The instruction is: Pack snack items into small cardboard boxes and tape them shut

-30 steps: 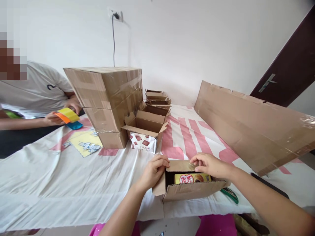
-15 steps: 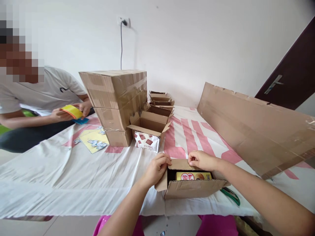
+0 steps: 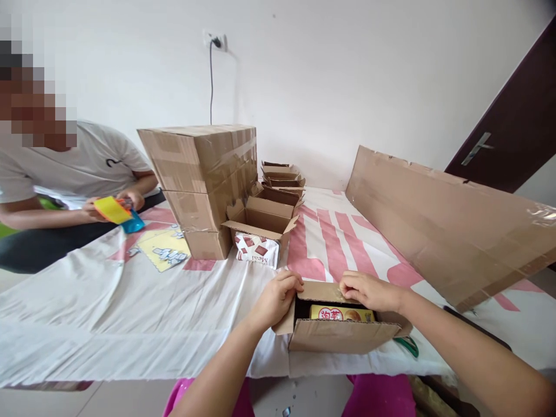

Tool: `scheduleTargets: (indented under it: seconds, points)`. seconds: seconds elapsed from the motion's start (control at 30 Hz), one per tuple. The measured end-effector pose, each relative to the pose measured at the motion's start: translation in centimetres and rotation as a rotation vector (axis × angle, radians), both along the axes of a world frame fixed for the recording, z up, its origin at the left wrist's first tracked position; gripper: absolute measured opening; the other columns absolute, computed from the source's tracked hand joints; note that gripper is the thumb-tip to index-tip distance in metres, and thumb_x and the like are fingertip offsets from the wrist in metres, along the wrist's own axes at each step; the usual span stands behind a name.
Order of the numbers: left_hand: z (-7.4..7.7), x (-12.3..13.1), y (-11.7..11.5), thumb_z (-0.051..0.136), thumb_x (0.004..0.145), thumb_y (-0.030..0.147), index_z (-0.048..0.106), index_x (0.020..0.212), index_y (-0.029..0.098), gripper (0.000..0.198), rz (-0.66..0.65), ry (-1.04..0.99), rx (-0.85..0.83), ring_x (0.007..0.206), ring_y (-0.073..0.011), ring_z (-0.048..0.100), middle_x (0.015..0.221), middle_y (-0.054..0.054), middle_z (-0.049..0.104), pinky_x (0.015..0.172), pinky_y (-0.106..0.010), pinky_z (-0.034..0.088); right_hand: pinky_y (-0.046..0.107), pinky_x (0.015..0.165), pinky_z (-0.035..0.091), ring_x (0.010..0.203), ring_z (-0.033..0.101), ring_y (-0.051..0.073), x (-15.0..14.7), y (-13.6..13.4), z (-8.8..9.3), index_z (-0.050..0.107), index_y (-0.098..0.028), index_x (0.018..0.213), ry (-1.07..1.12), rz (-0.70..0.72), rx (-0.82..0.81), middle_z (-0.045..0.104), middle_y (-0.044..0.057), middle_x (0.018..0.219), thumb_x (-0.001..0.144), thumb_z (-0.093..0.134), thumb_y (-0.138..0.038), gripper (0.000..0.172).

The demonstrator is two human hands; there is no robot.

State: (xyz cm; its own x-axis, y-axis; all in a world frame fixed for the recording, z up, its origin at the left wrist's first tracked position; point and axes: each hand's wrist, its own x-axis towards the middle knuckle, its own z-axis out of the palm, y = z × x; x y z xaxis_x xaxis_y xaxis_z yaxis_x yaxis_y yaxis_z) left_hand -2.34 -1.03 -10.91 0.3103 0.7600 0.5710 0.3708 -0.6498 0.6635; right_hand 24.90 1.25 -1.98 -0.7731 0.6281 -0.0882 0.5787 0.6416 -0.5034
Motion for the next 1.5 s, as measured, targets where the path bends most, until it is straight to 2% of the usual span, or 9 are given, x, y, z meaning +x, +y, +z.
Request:
scheduleTargets:
  seconds: [0.23,0.4,0.6,0.7,0.83,0.97,1.2,1.5]
  points:
    - [0.2,0.3,0.1,0.042,0.086,0.005,0.063,0.079,0.020,0.027,0.014,0.038,0.013,0.088,-0.0156,0.060,0.092,-0.004,0.065,0.078,-0.030,0.048,0.029,0.073,0.042,0.076,0.050,0.014,1.9,-0.6,0.3,0.050,-0.021,0.076,0.078,-0.046,-0.032,0.052,0.001,0.084,0.090,0.045,-0.020,0.015]
    - [0.6,0.5,-0.1,0.041,0.085,0.004,0.064,0.077,0.020,0.028,0.018,0.032,0.023,0.086,-0.0153,0.061,0.091,-0.004,0.066,0.077,-0.029,0.049,0.032,0.077,0.045,0.081,0.054,0.016,3.9,-0.6,-0.3,0.052,-0.021,0.080,0.176,-0.120,-0.055,0.057,0.004,0.089,0.092,0.044,-0.031,0.018]
    - [0.7,0.9,-0.2,0.042,0.087,0.008,0.064,0.077,0.020,0.026,-0.001,-0.002,0.026,0.084,-0.0155,0.062,0.089,-0.005,0.066,0.075,-0.029,0.050,0.038,0.085,0.048,0.098,0.060,0.019,5.1,-2.0,-1.9,0.049,-0.021,0.082,0.485,-0.333,-0.321,0.063,0.009,0.111,0.088,0.052,-0.052,0.032]
    - [0.5,1.0,-0.1,0.043,0.087,0.009,0.064,0.076,0.020,0.026,-0.022,-0.003,0.034,0.083,-0.0158,0.062,0.089,-0.005,0.066,0.075,-0.029,0.050,0.038,0.085,0.047,0.095,0.061,0.019,5.4,-2.6,-2.5,0.045,-0.022,0.081,0.592,-0.427,-0.376,0.065,0.008,0.108,0.086,0.054,-0.055,0.035]
    - [0.3,1.2,0.2,0.042,0.087,0.009,0.063,0.076,0.020,0.026,-0.030,-0.010,0.049,0.083,-0.0154,0.062,0.088,-0.005,0.066,0.075,-0.029,0.049,0.036,0.082,0.045,0.084,0.059,0.016,5.4,-2.9,-3.1,0.043,-0.023,0.082,0.655,-0.487,-0.353,0.066,0.004,0.091,0.087,0.052,-0.057,0.036]
    - [0.2,1.3,0.2,0.041,0.088,0.009,0.062,0.076,0.020,0.026,-0.033,0.012,0.047,0.084,-0.0148,0.062,0.089,-0.004,0.066,0.075,-0.028,0.049,0.034,0.079,0.043,0.080,0.057,0.016,5.2,-2.8,-3.6,0.043,-0.023,0.084,0.657,-0.517,-0.292,0.062,0.002,0.086,0.088,0.048,-0.059,0.036]
    - [0.3,1.2,0.1,0.042,0.087,0.007,0.061,0.077,0.020,0.025,-0.035,0.031,0.048,0.085,-0.0146,0.062,0.090,-0.004,0.066,0.076,-0.027,0.048,0.028,0.063,0.037,0.063,0.042,0.013,4.5,-2.9,-4.0,0.039,-0.024,0.081,0.600,-0.512,-0.188,0.046,-0.004,0.069,0.089,0.043,-0.060,0.037]
    - [0.6,1.2,-0.1,0.042,0.087,0.006,0.061,0.077,0.019,0.026,-0.034,0.046,0.060,0.084,-0.0145,0.062,0.089,-0.004,0.067,0.075,-0.027,0.049,0.027,0.060,0.034,0.063,0.041,0.012,4.8,-3.4,-3.1,0.040,-0.023,0.076,0.362,-0.406,-0.048,0.043,-0.004,0.068,0.090,0.044,-0.034,0.018]
